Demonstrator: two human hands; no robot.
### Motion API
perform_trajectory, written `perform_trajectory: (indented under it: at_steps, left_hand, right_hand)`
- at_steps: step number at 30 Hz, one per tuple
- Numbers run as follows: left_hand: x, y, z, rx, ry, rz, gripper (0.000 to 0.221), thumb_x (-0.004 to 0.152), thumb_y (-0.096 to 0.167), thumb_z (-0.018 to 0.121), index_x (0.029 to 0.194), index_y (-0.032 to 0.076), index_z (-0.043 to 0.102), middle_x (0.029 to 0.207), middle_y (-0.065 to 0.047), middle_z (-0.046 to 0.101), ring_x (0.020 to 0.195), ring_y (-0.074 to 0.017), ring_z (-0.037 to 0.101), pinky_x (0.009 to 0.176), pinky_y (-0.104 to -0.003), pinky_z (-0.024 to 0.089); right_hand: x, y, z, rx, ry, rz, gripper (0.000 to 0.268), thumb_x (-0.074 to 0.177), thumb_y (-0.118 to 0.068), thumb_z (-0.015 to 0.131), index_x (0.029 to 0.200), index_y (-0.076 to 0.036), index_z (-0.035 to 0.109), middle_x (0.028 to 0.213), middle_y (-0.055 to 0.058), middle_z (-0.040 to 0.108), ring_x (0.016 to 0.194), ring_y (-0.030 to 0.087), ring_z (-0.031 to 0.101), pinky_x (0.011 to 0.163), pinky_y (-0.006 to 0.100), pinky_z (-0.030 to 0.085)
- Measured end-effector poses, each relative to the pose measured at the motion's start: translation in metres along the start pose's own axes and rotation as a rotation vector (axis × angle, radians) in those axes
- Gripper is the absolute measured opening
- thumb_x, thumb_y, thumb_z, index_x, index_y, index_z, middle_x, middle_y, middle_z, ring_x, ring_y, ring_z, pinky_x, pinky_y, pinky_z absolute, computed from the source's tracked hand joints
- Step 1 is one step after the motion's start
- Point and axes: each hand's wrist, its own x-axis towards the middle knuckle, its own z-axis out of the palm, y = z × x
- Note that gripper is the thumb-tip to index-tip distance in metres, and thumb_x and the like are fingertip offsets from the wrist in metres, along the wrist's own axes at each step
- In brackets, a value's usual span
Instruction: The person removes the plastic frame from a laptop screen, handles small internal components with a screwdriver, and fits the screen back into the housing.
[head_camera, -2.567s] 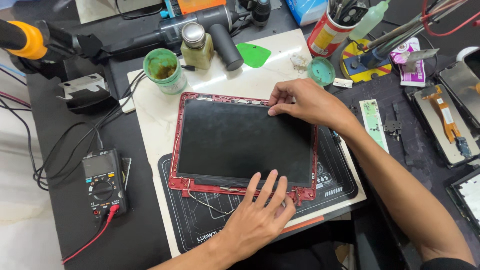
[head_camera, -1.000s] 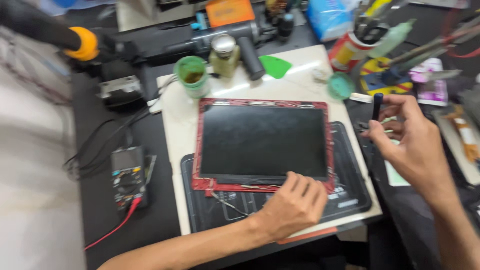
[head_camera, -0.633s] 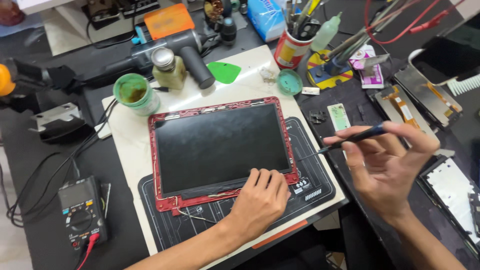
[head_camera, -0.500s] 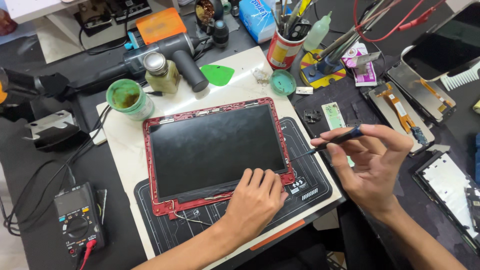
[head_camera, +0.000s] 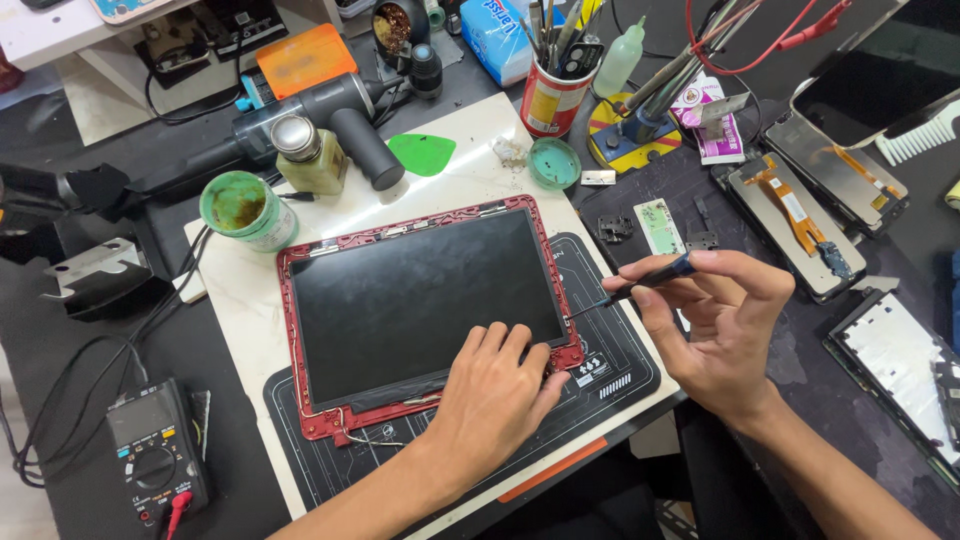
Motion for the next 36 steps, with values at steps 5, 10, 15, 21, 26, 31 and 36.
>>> perform_trajectory:
  at_steps: [5,10,15,21,26,31,36]
  left_hand:
    - [0.005,0.002,-0.007,-0.037,0.004,-0.018,0.028,0.089,0.025,0.074,0.096,-0.002,0.072,0.09,-0.015,0.062,0.086,-0.031,0.058,0.08,-0.044,0.045]
    - [0.015,0.001,-0.02,-0.117,0.001,-0.044,0.025,0.089,0.024,0.074,0.096,0.0,0.073,0.091,-0.013,0.064,0.085,-0.0311,0.06,0.078,-0.043,0.046]
    - [0.031,-0.004,-0.036,-0.273,-0.009,-0.076,0.025,0.092,0.023,0.071,0.106,0.003,0.072,0.097,-0.012,0.066,0.091,-0.032,0.062,0.085,-0.042,0.048]
    - [0.06,-0.019,-0.046,-0.748,-0.129,-0.005,0.034,0.101,0.019,0.061,0.131,0.003,0.065,0.116,-0.013,0.071,0.105,-0.0249,0.069,0.094,-0.034,0.053]
    - [0.079,-0.026,-0.038,-0.987,-0.277,0.038,0.029,0.107,0.011,0.056,0.133,0.001,0.062,0.114,-0.013,0.071,0.105,-0.0149,0.064,0.094,-0.032,0.052]
    - [0.089,-0.02,-0.028,-0.908,-0.319,-0.03,0.027,0.104,0.012,0.059,0.127,0.0,0.065,0.096,-0.012,0.073,0.087,-0.0137,0.063,0.082,-0.031,0.053]
    - [0.091,-0.013,-0.023,-0.901,-0.219,0.03,0.025,0.102,0.008,0.058,0.124,-0.001,0.065,0.097,-0.012,0.075,0.091,-0.0124,0.072,0.082,-0.03,0.055]
  right_hand:
    - [-0.001,0.003,0.0,0.01,-0.008,-0.021,0.054,0.101,0.011,0.056,0.134,-0.012,0.021,0.121,0.024,0.063,0.107,0.03,0.075,0.095,0.04,0.064]
    - [-0.001,0.005,0.001,-0.007,-0.012,-0.051,0.055,0.099,0.013,0.058,0.134,-0.012,0.023,0.12,0.021,0.063,0.107,0.03,0.075,0.093,0.039,0.063]
    - [0.01,0.001,0.0,-0.118,-0.051,-0.167,0.061,0.092,0.009,0.073,0.132,-0.012,0.032,0.111,0.016,0.062,0.099,0.024,0.075,0.085,0.033,0.065]
    - [0.037,-0.014,-0.015,-0.125,-0.15,-0.163,0.05,0.083,-0.002,0.085,0.115,-0.011,0.048,0.102,0.013,0.069,0.092,0.019,0.073,0.077,0.028,0.059]
    - [0.053,-0.016,-0.03,-0.044,-0.223,-0.131,0.035,0.083,-0.003,0.083,0.104,-0.007,0.055,0.09,0.008,0.07,0.09,0.017,0.073,0.101,0.041,0.06]
    - [0.058,-0.01,-0.041,0.045,-0.238,-0.096,0.031,0.087,0.0,0.08,0.104,-0.007,0.055,0.092,0.007,0.071,0.097,0.02,0.077,0.113,0.049,0.058]
    - [0.054,-0.005,-0.044,0.08,-0.267,-0.111,0.03,0.086,0.001,0.08,0.103,-0.009,0.057,0.091,0.008,0.073,0.098,0.021,0.077,0.115,0.051,0.058]
